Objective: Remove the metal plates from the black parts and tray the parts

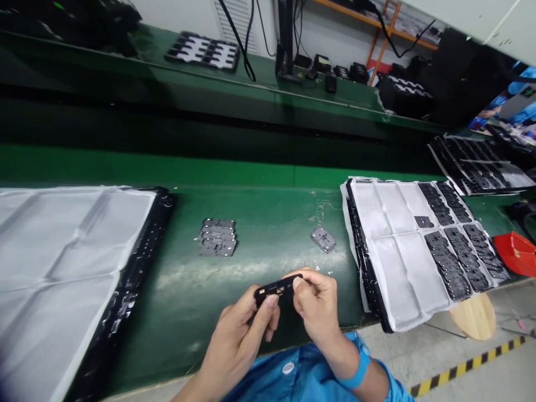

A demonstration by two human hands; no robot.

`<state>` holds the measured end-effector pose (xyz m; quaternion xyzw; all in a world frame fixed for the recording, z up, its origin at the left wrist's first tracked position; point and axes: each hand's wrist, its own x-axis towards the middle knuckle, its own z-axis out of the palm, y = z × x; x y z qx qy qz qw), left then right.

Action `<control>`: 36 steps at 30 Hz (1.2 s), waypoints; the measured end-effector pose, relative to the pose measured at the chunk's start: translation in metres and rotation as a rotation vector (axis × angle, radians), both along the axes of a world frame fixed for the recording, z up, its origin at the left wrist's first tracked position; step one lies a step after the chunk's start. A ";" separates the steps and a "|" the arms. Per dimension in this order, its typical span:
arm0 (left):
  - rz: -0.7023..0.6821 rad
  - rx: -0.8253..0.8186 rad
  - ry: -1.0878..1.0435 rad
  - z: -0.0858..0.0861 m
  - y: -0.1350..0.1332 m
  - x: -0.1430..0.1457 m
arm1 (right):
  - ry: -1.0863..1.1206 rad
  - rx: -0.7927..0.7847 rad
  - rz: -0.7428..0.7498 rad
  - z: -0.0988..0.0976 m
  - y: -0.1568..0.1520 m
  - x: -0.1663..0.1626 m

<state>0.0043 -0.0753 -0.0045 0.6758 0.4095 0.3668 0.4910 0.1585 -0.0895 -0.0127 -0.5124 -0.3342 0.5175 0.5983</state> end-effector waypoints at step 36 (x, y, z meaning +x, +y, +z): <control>-0.046 -0.277 -0.052 -0.020 0.017 0.018 | -0.175 -0.032 0.173 -0.008 0.003 0.035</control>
